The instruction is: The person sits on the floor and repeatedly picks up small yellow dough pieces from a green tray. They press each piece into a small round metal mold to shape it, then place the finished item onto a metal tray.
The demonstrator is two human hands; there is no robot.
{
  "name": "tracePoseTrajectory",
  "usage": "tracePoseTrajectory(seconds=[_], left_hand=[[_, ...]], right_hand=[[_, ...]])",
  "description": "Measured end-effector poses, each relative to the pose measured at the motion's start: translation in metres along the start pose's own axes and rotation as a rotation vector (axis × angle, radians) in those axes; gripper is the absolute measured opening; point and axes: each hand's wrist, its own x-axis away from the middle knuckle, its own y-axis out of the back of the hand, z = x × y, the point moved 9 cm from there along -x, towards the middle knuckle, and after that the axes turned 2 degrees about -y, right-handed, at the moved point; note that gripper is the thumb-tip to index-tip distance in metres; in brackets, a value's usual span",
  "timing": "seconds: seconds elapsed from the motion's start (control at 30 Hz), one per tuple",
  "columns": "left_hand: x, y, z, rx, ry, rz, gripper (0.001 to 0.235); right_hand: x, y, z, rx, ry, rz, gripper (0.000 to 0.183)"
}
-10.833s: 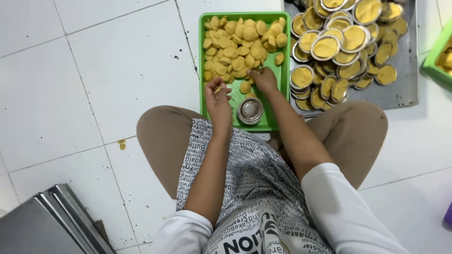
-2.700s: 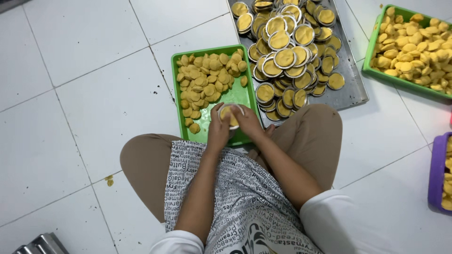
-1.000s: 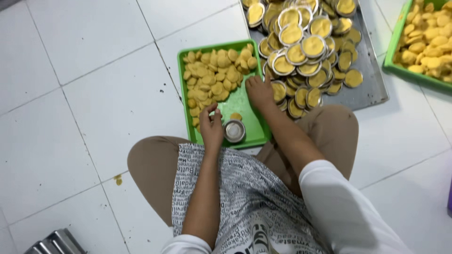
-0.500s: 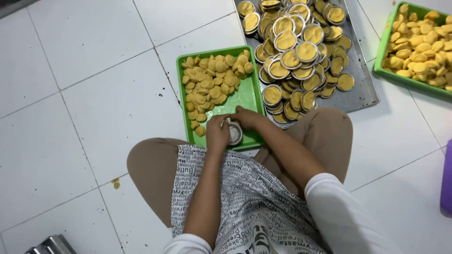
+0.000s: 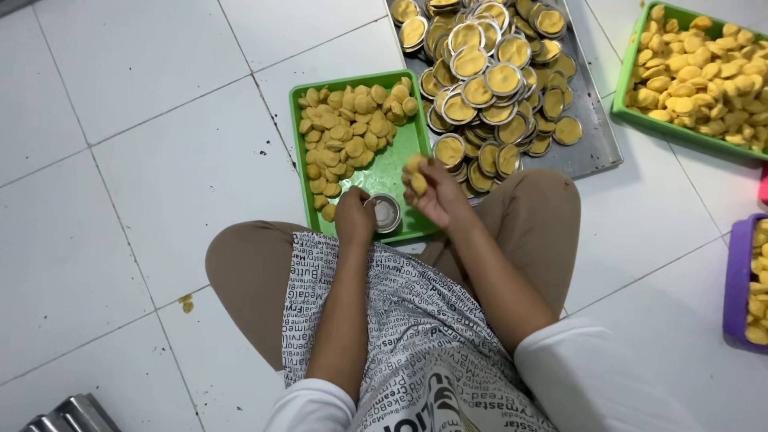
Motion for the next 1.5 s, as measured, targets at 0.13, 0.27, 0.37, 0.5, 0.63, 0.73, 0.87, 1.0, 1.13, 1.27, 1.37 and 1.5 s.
tracePoseTrajectory(seconds=[0.13,0.27,0.37,0.5,0.63,0.73,0.87,1.0,1.13,1.27,1.37,1.5], left_hand=[[0.011,0.015,-0.010,0.095,0.104,0.007,0.015],[-0.001,-0.005,0.017,0.280,0.163,0.045,0.023],[0.015,0.010,-0.017,0.360,0.160,0.124,0.037],[0.009,0.001,-0.012,0.330,0.150,0.154,0.044],[0.009,0.008,-0.017,0.332,0.125,0.015,0.029],[0.005,0.023,-0.019,0.325,0.090,-0.106,0.027],[-0.001,0.003,-0.016,0.422,-0.100,-0.109,0.019],[0.017,0.019,-0.047,0.569,-0.012,-0.022,0.031],[0.027,0.025,-0.063,0.561,-0.006,0.066,0.034],[0.027,0.029,-0.061,0.598,-0.038,0.060,0.026],[0.024,0.018,-0.057,0.594,-0.061,0.082,0.025],[0.040,0.037,-0.090,0.595,-0.068,0.097,0.034]], right_hand=[[0.001,0.016,-0.028,0.167,-0.064,-0.096,0.024],[-0.003,0.000,-0.034,0.589,0.071,-0.017,0.034],[0.015,-0.029,-0.021,1.187,0.164,-0.011,0.037],[0.015,-0.031,-0.009,1.452,0.219,-0.027,0.039],[0.009,-0.010,-0.001,1.437,0.165,-0.131,0.029],[0.019,-0.017,0.008,1.178,0.100,-0.134,0.028],[0.032,-0.037,-0.009,0.986,-0.029,-0.031,0.029],[0.029,-0.040,-0.006,0.948,0.041,-0.027,0.026],[0.015,-0.022,-0.013,0.685,0.024,0.034,0.015],[0.013,-0.021,-0.015,0.641,-0.033,0.046,0.028],[0.026,-0.038,-0.006,0.892,0.030,0.043,0.030],[0.008,-0.016,-0.011,0.881,0.134,-0.060,0.027]])
